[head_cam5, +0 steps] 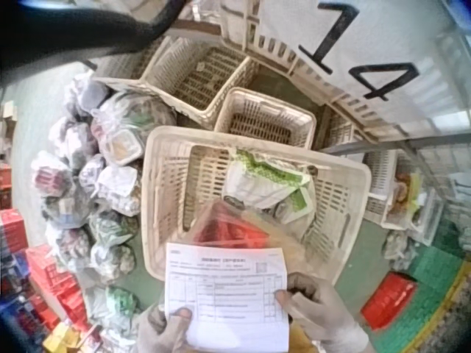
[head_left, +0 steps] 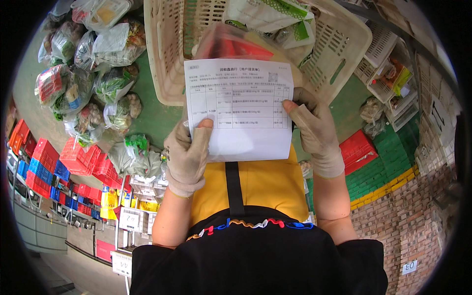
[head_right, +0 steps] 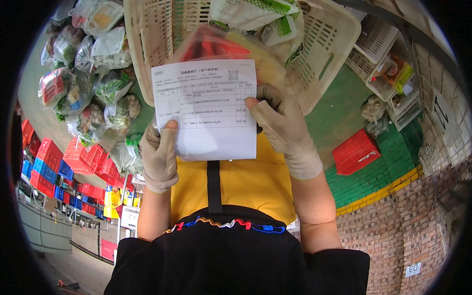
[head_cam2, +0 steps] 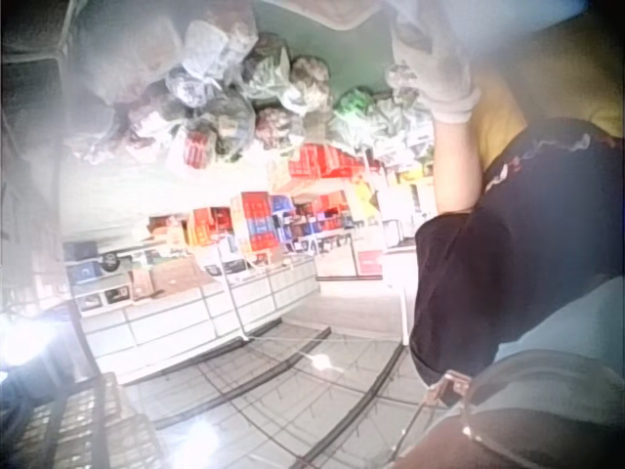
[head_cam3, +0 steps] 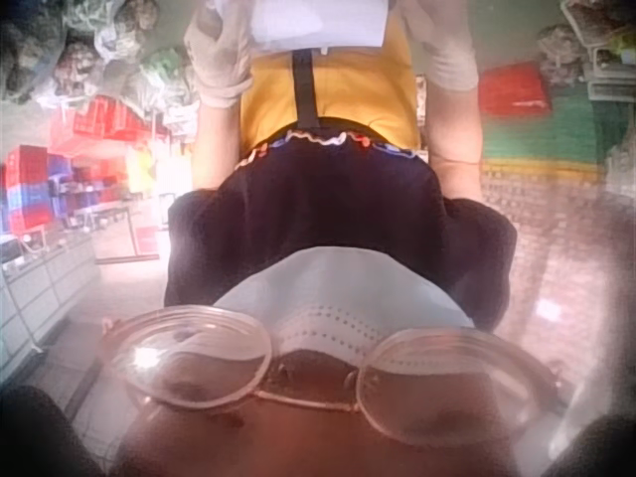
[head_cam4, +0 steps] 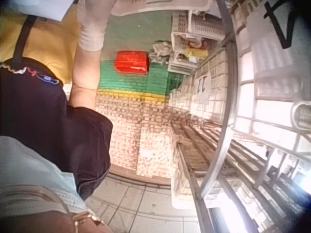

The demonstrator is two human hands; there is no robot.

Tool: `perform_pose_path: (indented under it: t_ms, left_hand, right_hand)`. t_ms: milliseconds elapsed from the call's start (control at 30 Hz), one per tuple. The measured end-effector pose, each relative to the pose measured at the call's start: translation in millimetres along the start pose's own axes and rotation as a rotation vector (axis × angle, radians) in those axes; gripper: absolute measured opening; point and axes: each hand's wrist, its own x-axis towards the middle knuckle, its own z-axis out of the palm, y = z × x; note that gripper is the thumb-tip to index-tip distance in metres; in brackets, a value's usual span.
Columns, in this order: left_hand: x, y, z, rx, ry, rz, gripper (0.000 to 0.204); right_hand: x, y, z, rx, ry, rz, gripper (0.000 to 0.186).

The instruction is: The person sorts various food items and produce from plastic bins into plastic bags, tying the bags closed and placing them onto the floor or into other bins.

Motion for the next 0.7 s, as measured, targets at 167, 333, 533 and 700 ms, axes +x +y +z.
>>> perform_pose_path:
  t_ms: [167,333,533,700]
  left_hand:
    - [0.2,-3.5,-7.7,0.056,-0.07,-0.04,0.026]
    - [1.6,1.9,0.7,0.011,0.017,0.005,0.02]
    - [2.2,-0.2,-2.4,0.055,0.008,-0.001,0.021]
    - [0.4,-3.0,-6.5,0.06,-0.054,-0.019,0.024]
  right_hand:
    - [0.3,-0.6,-0.6,-0.034,0.008,-0.009,0.016]
    - [1.4,-0.4,-0.4,-0.037,-0.008,-0.026,0.016]
    - [0.5,-7.3,-3.4,-0.049,-0.04,0.055,0.022]
    - [0.3,-2.4,-0.7,0.019,-0.036,-0.021,0.02]
